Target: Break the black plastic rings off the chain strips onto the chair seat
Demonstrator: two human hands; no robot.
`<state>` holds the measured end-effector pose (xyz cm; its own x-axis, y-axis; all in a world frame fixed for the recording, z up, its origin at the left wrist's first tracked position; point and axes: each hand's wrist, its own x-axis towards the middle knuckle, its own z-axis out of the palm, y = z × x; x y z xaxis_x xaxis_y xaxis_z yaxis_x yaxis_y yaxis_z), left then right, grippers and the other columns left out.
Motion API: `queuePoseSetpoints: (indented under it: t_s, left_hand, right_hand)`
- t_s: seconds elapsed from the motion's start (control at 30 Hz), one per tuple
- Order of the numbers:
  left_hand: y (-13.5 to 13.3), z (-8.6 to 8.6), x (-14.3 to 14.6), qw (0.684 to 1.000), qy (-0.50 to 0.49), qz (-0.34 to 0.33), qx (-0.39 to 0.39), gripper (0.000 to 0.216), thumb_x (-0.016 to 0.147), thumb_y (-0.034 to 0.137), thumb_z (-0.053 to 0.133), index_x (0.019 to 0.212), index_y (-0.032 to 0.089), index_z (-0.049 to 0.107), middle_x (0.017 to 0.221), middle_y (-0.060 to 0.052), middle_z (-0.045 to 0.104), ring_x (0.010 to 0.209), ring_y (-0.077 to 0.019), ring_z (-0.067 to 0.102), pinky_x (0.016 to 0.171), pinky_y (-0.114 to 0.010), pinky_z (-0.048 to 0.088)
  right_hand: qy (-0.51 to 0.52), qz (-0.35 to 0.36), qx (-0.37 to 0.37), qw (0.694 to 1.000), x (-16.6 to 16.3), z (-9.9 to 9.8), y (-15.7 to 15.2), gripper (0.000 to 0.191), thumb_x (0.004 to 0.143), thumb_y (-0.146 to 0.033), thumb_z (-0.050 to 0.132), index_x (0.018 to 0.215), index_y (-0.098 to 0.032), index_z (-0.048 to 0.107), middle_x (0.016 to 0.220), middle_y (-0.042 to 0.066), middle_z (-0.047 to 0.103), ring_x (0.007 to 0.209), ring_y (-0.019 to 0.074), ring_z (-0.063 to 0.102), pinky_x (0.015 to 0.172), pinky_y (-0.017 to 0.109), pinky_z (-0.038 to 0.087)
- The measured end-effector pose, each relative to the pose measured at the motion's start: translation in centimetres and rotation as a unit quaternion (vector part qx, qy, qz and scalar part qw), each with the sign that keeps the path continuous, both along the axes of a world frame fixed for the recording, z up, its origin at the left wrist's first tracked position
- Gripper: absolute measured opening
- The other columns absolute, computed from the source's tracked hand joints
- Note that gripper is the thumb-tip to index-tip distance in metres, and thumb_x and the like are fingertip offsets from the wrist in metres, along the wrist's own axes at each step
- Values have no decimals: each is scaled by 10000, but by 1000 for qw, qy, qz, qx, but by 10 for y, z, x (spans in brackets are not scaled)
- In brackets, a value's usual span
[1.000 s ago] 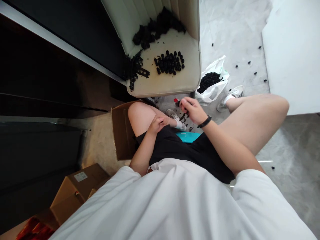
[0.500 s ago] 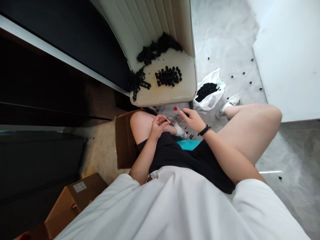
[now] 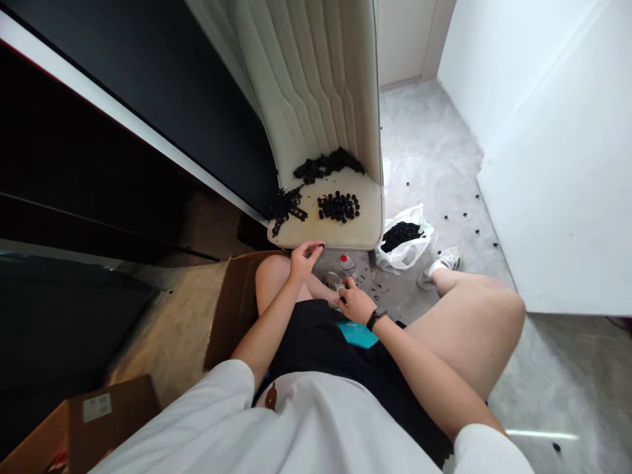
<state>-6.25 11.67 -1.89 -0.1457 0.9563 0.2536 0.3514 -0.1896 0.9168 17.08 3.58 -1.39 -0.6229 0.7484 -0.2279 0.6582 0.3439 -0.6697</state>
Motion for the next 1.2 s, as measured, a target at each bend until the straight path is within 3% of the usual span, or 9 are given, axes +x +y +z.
queuePoseSetpoints:
  t_s: [0.13, 0.23, 0.3, 0.47, 0.63, 0.77, 0.83, 0.97, 1.2]
  left_hand:
    - [82, 20, -16, 990, 100, 76, 67, 200, 960, 383, 725, 1062, 230, 803, 1086, -102, 773, 1074, -254, 679, 1020, -392, 507]
    - [128, 19, -22, 980, 145, 126, 51, 157, 956, 295, 693, 1051, 216, 791, 1046, -114, 782, 1051, -274, 661, 1052, -424, 486]
    - [142, 12, -23, 974, 165, 150, 39, 149, 954, 271, 681, 1039, 218, 791, 1031, -114, 788, 1040, -276, 659, 1067, -434, 476]
    - [142, -3, -21, 969, 196, 145, 49, 182, 978, 299, 659, 1049, 232, 814, 1076, -124, 797, 1095, -292, 651, 1078, -447, 467]
    - [140, -4, -19, 971, 196, 135, 38, 191, 963, 258, 670, 1084, 229, 815, 1115, -125, 804, 1154, -299, 650, 1119, -473, 442]
    - [140, -2, -16, 969, 193, 151, 26, 311, 925, 159, 660, 1210, 219, 768, 1065, -118, 802, 1180, -311, 658, 1124, -485, 434]
    - [139, -3, -15, 968, 195, 153, 25, 335, 916, 111, 623, 1203, 222, 754, 1062, -112, 801, 1185, -307, 666, 1122, -484, 436]
    - [137, -5, -15, 966, 208, 154, 30, 330, 934, 71, 532, 1135, 223, 744, 1087, -111, 803, 1185, -303, 669, 1105, -489, 435]
    - [134, -3, -15, 969, 211, 125, 32, 416, 908, 29, 489, 1168, 234, 742, 1096, -106, 806, 1181, -303, 658, 1092, -496, 423]
  right_hand:
    - [-141, 91, -48, 985, 5, -2, 2, 329, 1091, -290, 506, 1199, -98, 751, 1372, 224, 639, 1080, 294, 760, 958, 381, 554]
    - [-190, 157, -79, 966, 5, -4, 2, 332, 1073, -269, 531, 1222, -85, 763, 1347, 240, 691, 1148, 350, 761, 951, 404, 571]
    - [-193, 176, -89, 961, 3, -5, 0, 310, 1052, -256, 571, 1220, -97, 778, 1340, 234, 715, 1183, 357, 757, 962, 402, 579]
    - [-189, 196, -101, 957, -2, -10, -5, 306, 1034, -278, 619, 1252, -130, 775, 1373, 226, 706, 1199, 355, 756, 981, 414, 590]
    - [-183, 179, -92, 962, -5, -19, -3, 340, 1051, -163, 491, 1276, -99, 737, 1477, 262, 592, 1094, 319, 785, 948, 433, 588]
    - [-195, 141, -94, 966, -8, -23, 1, 494, 984, -45, 472, 1462, -73, 593, 1536, 300, 535, 1133, 315, 776, 944, 418, 580]
    - [-205, 123, -95, 966, -9, -23, 3, 538, 989, -54, 460, 1522, -61, 528, 1511, 299, 577, 1206, 335, 755, 967, 426, 577]
    - [-229, 131, -112, 958, -8, -28, 9, 439, 1012, -90, 444, 1403, -36, 637, 1344, 276, 730, 1273, 375, 735, 984, 440, 581]
    - [-249, 191, -128, 941, -13, -46, 12, 348, 1009, -95, 517, 1277, -51, 734, 1313, 275, 757, 1268, 334, 746, 972, 398, 590]
